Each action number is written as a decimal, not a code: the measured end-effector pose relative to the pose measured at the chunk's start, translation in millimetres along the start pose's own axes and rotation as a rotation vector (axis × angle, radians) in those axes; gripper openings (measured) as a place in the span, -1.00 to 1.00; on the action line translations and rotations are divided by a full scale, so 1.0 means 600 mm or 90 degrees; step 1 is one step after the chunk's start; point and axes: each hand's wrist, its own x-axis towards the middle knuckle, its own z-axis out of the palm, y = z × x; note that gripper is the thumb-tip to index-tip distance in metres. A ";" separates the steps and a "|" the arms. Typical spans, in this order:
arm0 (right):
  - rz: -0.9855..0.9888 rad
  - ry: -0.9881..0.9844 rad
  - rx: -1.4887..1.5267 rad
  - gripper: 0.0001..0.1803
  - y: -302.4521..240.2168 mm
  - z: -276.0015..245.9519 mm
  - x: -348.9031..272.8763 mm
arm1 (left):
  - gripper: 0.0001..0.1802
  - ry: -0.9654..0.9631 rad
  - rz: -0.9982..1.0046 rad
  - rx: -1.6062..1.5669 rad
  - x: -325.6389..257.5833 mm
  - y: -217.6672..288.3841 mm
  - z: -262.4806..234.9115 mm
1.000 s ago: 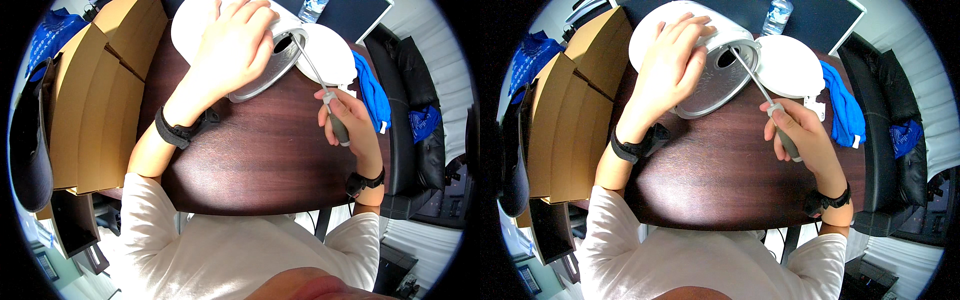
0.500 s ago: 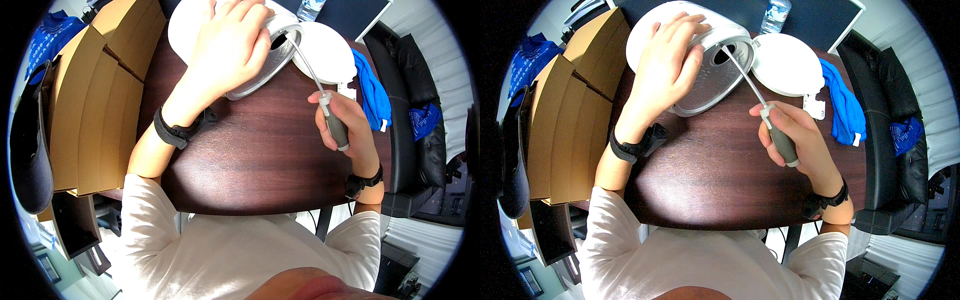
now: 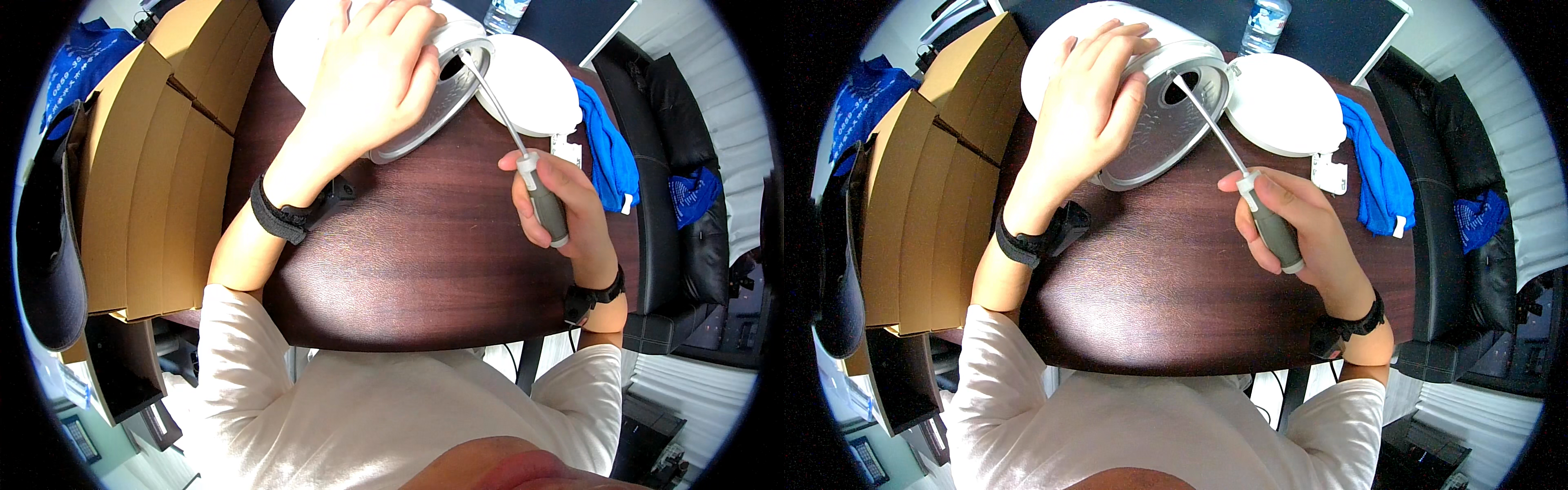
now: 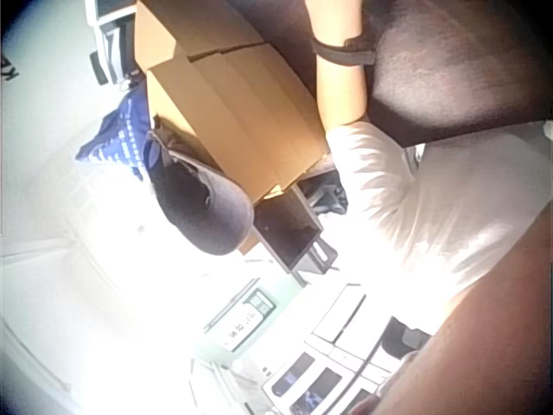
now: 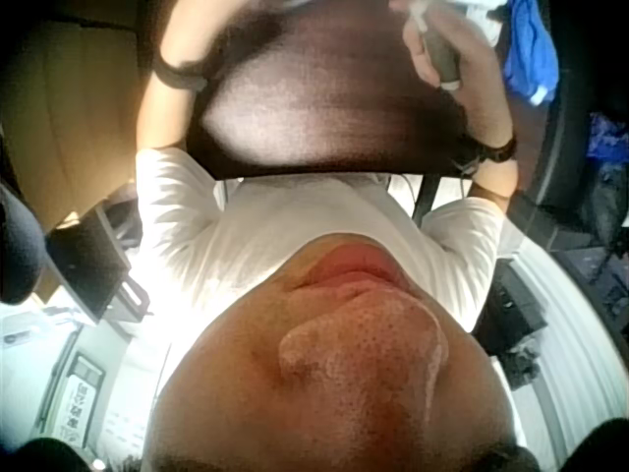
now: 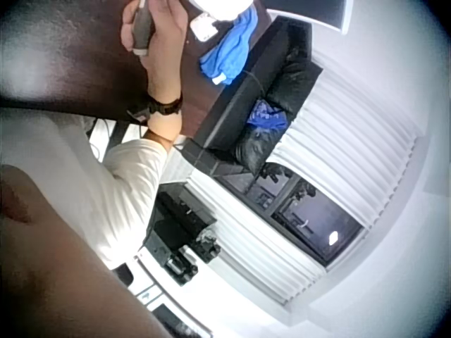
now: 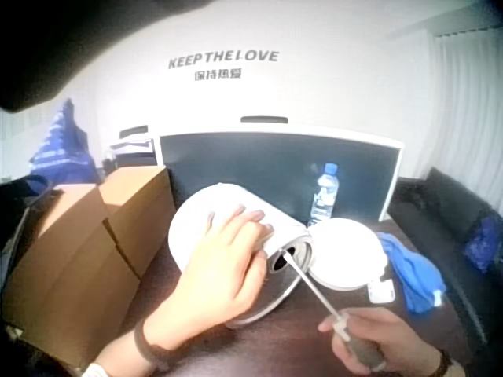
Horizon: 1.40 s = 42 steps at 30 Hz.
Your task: The person uses a screwdriver to remove screws from the lid of a white appliance, likely a rice cooker. They carefully unscrew multiple fasteners around the rim and lift the lid to separate it from the main body.
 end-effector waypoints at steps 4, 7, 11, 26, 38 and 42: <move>-0.001 -0.008 0.035 -0.53 0.004 -0.001 0.001 | -0.67 -0.002 0.000 0.000 0.001 0.000 0.000; -0.007 -0.016 0.039 -0.52 0.007 -0.005 0.001 | -0.67 -0.003 0.001 0.000 0.002 0.000 -0.001; -0.010 -0.022 0.040 -0.53 0.007 -0.005 0.003 | -0.67 -0.005 -0.006 0.001 0.001 0.001 -0.002; -0.008 -0.009 0.022 -0.54 0.003 -0.004 0.001 | -0.67 0.000 0.008 0.007 0.001 0.004 -0.001; -0.396 0.343 -0.916 -0.68 0.018 0.003 0.014 | -0.68 -0.002 0.012 0.023 0.003 0.004 -0.001; -0.441 0.351 -0.951 -0.67 0.006 -0.009 0.016 | -0.68 -0.006 0.008 0.010 0.004 -0.001 -0.002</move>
